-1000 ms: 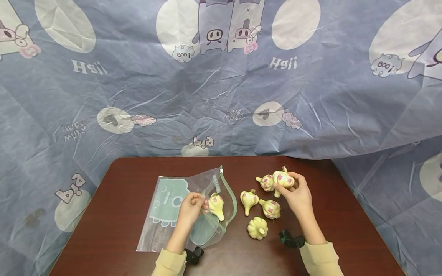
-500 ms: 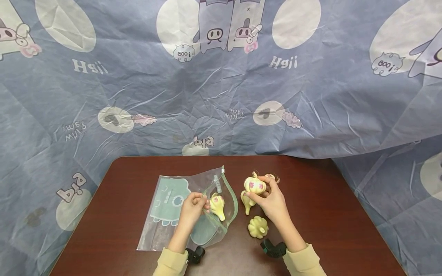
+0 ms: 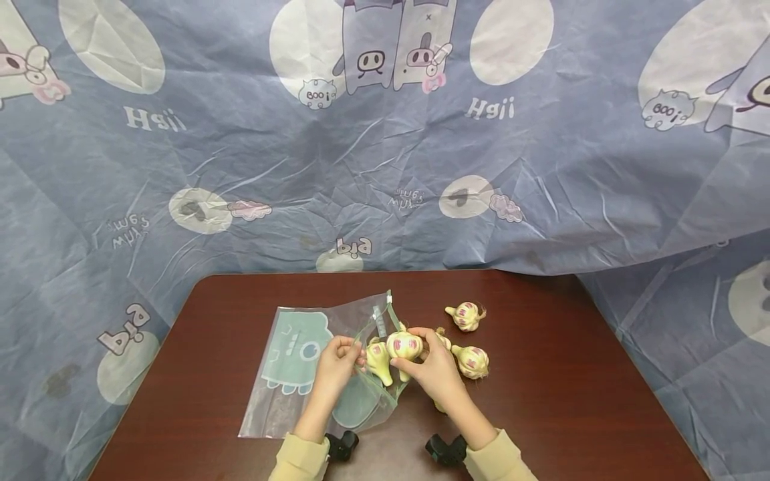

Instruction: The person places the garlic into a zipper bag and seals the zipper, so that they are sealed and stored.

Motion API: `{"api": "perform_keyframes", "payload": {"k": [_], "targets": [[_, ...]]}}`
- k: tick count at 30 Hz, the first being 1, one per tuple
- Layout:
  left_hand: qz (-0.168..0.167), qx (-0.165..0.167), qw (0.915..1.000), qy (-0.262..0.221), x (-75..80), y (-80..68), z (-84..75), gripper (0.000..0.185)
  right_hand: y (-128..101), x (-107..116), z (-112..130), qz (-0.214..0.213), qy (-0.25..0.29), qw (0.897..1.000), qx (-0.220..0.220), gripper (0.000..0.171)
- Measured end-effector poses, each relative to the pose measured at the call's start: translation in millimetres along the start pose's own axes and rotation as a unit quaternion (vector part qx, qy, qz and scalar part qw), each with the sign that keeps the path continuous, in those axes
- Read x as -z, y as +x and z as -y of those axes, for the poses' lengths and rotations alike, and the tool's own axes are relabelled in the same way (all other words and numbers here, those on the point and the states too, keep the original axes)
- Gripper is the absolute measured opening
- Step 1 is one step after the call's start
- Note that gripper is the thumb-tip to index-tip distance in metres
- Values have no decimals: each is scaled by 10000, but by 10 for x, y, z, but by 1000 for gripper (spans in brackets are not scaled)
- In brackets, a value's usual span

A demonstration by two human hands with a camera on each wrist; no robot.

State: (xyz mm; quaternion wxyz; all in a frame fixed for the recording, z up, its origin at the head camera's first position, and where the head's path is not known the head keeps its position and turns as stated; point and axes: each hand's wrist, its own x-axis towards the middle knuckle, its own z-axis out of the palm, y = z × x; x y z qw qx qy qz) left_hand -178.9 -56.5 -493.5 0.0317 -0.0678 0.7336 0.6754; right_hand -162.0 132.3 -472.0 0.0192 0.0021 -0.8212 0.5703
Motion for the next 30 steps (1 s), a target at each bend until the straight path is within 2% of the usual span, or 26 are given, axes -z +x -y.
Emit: {"api": "perform_keyframes", "payload": {"k": [6,7,13,14,17,25,30], "targets": [[20,15,10000,-40,-10,-14,10,19,-33,-87,-61,-14,-786,9967,177,60],[39,25,10000,-27,-7,-48,-42,18,-38,-96,-65,-18,-896,9958,180,61],[68,10,10000,32,-10,-82,-118,17,-45,-151,-108,16,-1139,9933,203,61],[51,18,10000,14,-16,-54,-73,18,-40,-162,-121,46,-1161,9930,221,61],[30,-16,10000,-27,-27,-33,-42,19,-14,-203,-157,194,-1229,9921,153,61],[108,-11,9999,-95,-26,-60,-112,18,87,-313,-223,490,-1606,9855,227,64],[123,37,9999,-51,-14,-45,-126,17,128,-348,-237,789,-1690,9824,98,66]]}}
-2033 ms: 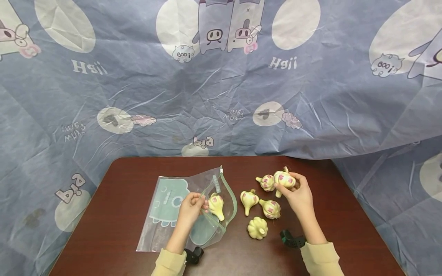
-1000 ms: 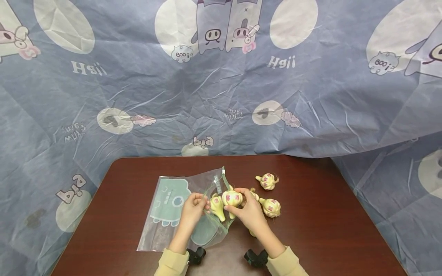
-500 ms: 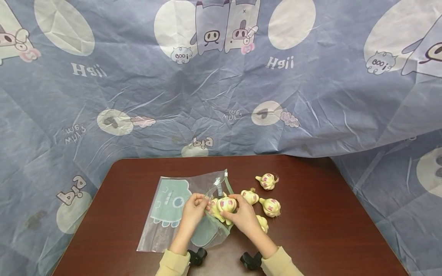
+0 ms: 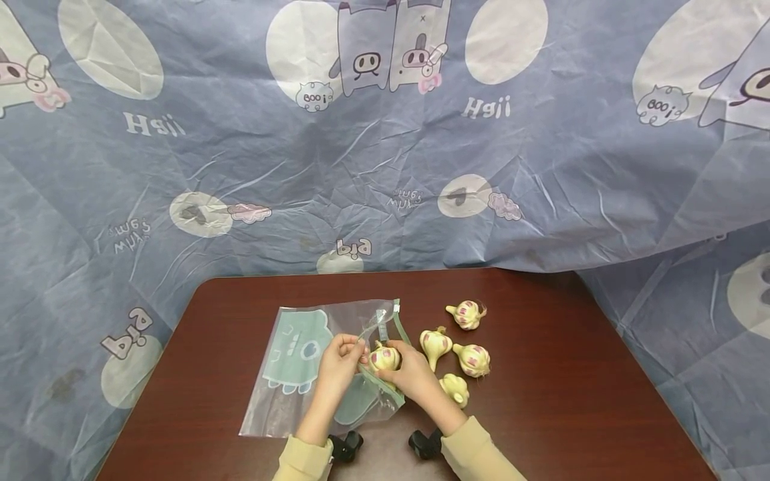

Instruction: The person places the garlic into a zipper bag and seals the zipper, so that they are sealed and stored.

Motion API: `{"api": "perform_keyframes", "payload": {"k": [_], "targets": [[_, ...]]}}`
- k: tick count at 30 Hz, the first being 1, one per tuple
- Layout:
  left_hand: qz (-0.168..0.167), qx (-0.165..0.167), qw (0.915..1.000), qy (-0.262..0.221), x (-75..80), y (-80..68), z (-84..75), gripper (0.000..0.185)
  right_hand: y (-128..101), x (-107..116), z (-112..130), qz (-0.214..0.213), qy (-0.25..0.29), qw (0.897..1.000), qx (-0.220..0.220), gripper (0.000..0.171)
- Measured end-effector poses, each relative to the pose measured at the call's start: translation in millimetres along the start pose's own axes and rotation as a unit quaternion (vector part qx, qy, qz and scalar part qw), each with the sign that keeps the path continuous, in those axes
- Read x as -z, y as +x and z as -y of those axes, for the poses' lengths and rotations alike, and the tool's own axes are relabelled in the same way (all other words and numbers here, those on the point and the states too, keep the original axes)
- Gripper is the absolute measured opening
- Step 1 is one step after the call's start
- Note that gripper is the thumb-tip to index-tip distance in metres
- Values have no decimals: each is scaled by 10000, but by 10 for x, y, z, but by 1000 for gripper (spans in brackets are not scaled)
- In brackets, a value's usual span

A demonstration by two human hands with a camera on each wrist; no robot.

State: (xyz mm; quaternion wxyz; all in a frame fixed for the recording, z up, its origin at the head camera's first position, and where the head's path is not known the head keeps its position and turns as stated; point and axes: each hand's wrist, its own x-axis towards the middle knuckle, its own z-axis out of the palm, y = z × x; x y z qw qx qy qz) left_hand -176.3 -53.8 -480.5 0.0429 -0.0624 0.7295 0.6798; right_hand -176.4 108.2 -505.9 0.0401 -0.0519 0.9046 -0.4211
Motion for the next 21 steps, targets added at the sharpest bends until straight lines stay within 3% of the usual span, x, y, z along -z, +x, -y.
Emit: {"api": "perform_keyframes", "payload": {"k": [4,13,21], "targets": [[-30,-76,10000,25,17,-16,-8,21,9,3,11,127,-29,9999,-38,69],[-145,-82,9995,-255,-5,-5,41,18,-84,121,82,-452,48,9988,171,57],[-272,-79,9995,-128,3,-11,25,20,-252,401,182,-686,836,9938,269,47]]}}
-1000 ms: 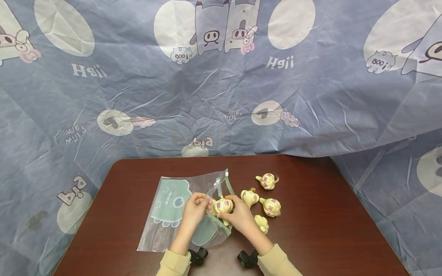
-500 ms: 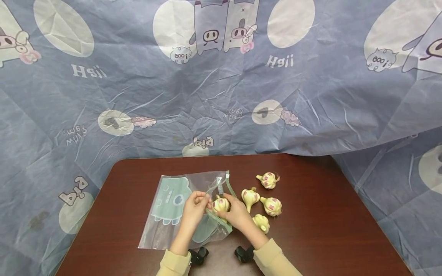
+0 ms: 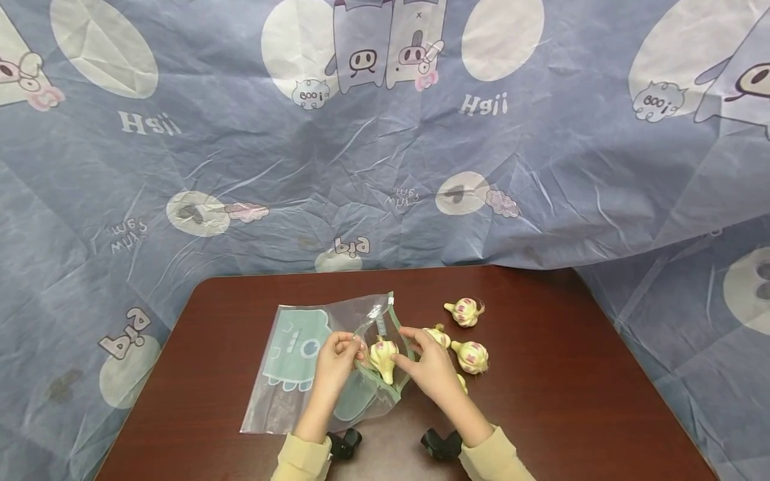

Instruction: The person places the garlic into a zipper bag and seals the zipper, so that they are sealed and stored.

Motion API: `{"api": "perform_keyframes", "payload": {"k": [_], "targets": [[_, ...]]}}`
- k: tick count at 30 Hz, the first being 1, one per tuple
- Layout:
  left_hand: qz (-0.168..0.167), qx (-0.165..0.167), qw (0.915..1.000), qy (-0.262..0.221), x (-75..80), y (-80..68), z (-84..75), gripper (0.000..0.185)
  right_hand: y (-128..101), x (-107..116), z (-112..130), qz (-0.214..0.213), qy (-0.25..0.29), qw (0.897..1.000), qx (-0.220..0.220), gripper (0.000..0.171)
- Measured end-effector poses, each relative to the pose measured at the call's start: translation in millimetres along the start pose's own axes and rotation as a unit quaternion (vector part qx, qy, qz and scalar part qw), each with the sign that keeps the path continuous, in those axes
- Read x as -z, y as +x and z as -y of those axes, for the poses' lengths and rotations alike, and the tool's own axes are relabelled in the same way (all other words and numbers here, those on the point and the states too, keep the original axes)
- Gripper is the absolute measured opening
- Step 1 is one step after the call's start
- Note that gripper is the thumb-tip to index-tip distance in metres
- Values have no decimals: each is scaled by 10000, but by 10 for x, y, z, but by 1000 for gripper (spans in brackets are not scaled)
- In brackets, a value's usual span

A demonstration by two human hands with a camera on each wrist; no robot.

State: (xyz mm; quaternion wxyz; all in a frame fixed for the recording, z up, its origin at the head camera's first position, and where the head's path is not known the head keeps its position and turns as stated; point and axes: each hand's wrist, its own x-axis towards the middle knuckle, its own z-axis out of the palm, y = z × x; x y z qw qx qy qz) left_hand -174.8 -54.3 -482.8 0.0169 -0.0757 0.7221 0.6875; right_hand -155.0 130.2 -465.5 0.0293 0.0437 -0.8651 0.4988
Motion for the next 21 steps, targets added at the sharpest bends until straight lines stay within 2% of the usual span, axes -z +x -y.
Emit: {"api": "perform_keyframes", "payload": {"k": [5,13,21], "targets": [[-4,68,10000,-48,4,5,-7,22,-24,224,17,-341,446,9984,-63,45],[-43,96,9998,-177,3,11,-3,20,-26,617,-111,-836,418,9938,-605,45],[1,205,9995,-226,0,-1,-26,19,-40,906,-355,-1016,252,9898,-968,54]]}}
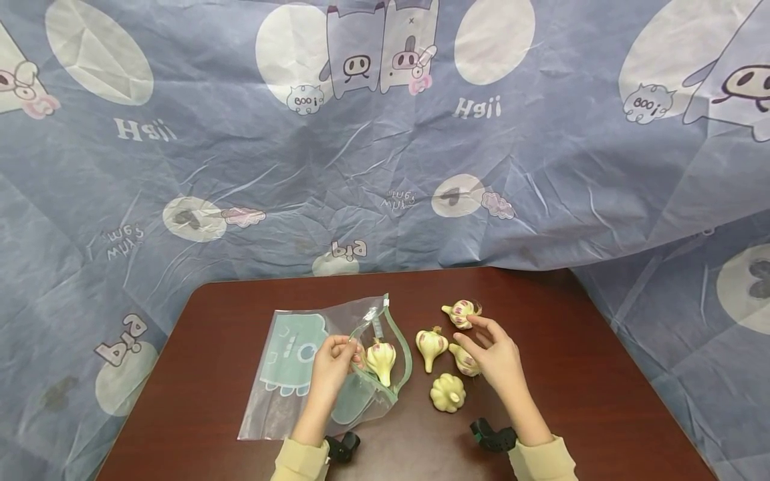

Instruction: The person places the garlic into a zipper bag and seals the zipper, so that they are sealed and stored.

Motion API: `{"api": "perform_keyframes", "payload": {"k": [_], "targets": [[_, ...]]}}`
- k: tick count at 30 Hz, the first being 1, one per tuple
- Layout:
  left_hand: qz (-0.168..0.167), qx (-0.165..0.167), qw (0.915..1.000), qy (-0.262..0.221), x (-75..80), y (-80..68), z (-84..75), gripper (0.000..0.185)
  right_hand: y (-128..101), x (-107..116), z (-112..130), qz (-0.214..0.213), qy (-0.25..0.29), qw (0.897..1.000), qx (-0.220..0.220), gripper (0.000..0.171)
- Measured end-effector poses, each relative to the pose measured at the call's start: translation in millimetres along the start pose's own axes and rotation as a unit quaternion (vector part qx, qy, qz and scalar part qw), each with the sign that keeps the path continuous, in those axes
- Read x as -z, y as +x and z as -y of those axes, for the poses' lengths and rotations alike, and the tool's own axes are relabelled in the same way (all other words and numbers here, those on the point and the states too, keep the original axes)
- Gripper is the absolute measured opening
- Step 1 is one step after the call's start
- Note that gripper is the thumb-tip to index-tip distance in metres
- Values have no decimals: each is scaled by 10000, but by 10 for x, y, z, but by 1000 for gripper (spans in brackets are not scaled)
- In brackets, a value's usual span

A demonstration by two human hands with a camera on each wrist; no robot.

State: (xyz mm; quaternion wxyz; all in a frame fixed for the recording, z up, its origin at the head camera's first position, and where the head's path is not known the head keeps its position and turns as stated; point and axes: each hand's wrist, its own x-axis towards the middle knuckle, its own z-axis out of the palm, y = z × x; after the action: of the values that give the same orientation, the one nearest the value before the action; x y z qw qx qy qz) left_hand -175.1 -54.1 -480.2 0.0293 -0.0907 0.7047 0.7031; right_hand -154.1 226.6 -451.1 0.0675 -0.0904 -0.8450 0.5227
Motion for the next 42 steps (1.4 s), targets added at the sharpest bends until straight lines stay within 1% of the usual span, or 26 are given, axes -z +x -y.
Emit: {"api": "perform_keyframes", "payload": {"k": [4,8,16,19,24,28,33,42], "targets": [[35,29,10000,-5,13,7,17,19,47,51,-132,-120,-112,9998,-112,55],[-1,11,10000,-58,20,26,55,19,77,79,-240,-138,-164,9995,-212,58],[-70,13,10000,-27,38,19,61,21,98,39,-452,174,-334,9980,-500,74],[-60,23,10000,-1,44,21,69,22,97,-9,-538,288,-417,9969,-604,77],[-49,40,10000,9,52,21,77,22,74,-80,-666,372,-704,9942,-722,79],[-68,49,10000,45,57,9,64,23,55,-123,-740,359,-836,9930,-748,82],[-77,61,9999,-43,54,-2,50,23,48,-173,-799,283,-971,9926,-670,85],[-103,28,9999,-61,50,16,56,22,38,-223,-828,75,-1134,9922,-519,78]]}}
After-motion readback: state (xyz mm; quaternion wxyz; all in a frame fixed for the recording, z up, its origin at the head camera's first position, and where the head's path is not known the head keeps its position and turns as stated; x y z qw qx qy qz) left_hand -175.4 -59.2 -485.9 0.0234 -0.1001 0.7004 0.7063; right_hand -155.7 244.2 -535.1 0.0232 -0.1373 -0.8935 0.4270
